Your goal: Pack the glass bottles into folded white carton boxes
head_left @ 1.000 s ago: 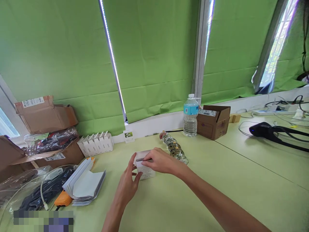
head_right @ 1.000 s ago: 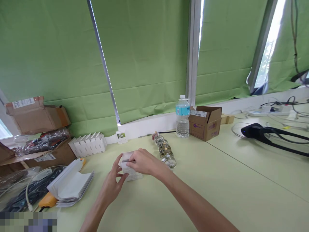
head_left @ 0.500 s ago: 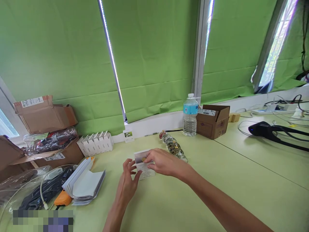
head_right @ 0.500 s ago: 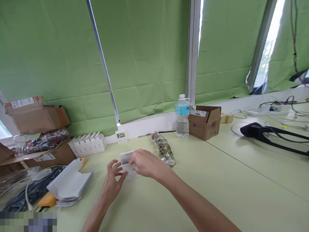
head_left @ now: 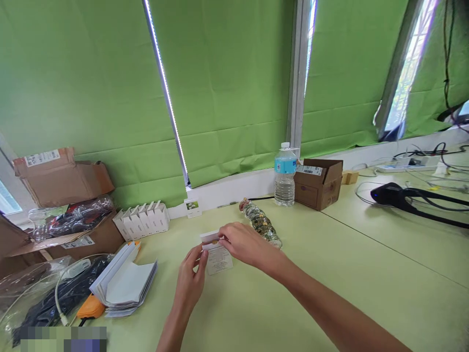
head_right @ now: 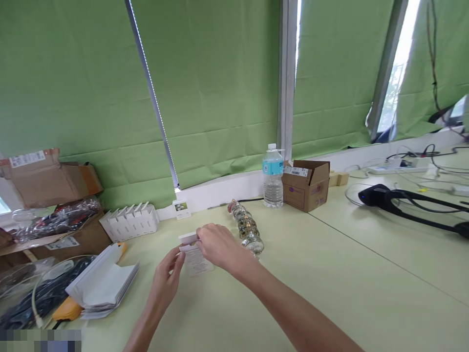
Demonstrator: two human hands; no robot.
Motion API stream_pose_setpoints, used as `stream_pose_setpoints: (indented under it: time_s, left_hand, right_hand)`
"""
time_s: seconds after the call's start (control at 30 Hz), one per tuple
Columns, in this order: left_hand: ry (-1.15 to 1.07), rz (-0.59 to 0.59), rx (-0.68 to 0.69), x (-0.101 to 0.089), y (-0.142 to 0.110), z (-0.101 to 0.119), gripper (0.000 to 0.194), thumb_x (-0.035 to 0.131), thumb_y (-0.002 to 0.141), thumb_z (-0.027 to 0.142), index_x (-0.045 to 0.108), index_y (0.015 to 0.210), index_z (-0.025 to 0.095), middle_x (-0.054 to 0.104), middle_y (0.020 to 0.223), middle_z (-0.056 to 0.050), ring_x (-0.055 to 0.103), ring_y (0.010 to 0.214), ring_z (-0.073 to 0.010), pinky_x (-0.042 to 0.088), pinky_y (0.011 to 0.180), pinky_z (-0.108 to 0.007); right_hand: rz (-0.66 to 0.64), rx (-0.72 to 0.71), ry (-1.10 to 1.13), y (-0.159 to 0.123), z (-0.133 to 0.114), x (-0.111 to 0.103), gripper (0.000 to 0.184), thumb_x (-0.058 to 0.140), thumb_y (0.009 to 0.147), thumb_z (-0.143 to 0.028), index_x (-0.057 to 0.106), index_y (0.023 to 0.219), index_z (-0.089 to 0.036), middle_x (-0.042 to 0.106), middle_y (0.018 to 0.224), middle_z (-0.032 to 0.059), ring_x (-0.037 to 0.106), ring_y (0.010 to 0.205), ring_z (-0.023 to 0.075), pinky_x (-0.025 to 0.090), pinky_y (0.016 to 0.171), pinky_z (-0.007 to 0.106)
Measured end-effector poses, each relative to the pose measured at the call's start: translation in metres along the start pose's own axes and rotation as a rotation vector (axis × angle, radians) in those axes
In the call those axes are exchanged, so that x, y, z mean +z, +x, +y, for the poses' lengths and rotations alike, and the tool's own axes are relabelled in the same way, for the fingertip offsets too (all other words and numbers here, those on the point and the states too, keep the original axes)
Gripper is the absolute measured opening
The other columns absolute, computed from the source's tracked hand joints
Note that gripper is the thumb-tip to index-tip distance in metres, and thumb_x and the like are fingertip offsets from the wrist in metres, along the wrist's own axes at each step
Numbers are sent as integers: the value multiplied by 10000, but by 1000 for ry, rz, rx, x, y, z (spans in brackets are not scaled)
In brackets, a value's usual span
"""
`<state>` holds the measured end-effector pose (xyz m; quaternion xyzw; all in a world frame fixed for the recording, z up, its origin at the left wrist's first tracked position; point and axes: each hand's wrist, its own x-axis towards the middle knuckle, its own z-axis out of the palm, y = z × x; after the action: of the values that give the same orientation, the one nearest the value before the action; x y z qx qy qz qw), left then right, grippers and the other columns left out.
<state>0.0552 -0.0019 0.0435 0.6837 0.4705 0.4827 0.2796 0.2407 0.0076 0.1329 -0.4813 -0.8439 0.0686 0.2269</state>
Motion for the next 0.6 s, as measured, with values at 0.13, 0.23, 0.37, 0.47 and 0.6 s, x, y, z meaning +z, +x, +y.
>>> stream_pose_setpoints:
  time_s: [0.13,0.23,0.37,0.47,0.6]
  left_hand:
    - [-36,44,-12,3,2,1,429,427,889,488,546,1185,201,632,1175,-103,599,1068,-224,485,879,-338]
    - [-50,113,-59,6,1,-1,434,455,875,492,468,1223,232,628,1172,-110,622,1042,-221,499,829,-338]
    - [60,104,-32,6,-3,-6,433,464,880,459,415,1263,262,591,1220,-112,634,1019,-226,511,779,-332]
    - [147,89,32,6,-4,-11,395,435,903,415,437,1274,280,538,1286,-84,623,1022,-209,504,834,-352]
    - [186,51,87,6,-4,-12,343,419,913,379,501,1235,291,526,1286,-61,580,1077,-196,503,876,-343]
  right_hand:
    - [171,63,-121,5,-3,10,276,483,858,-185,491,1134,-193,573,1109,100,590,891,222,399,664,295]
    - [186,30,-133,6,-4,13,456,529,833,-212,389,1267,-220,530,1208,107,547,1041,255,420,712,308]
    - [115,87,-107,8,2,21,463,502,856,-272,372,1297,-220,589,1161,116,590,981,265,410,699,314]
    - [25,183,-44,12,10,28,444,461,882,-342,389,1295,-195,646,1063,122,624,916,264,393,673,305]
    - [5,146,-6,14,20,29,396,474,873,-344,471,1241,-197,664,1034,114,616,939,255,381,687,290]
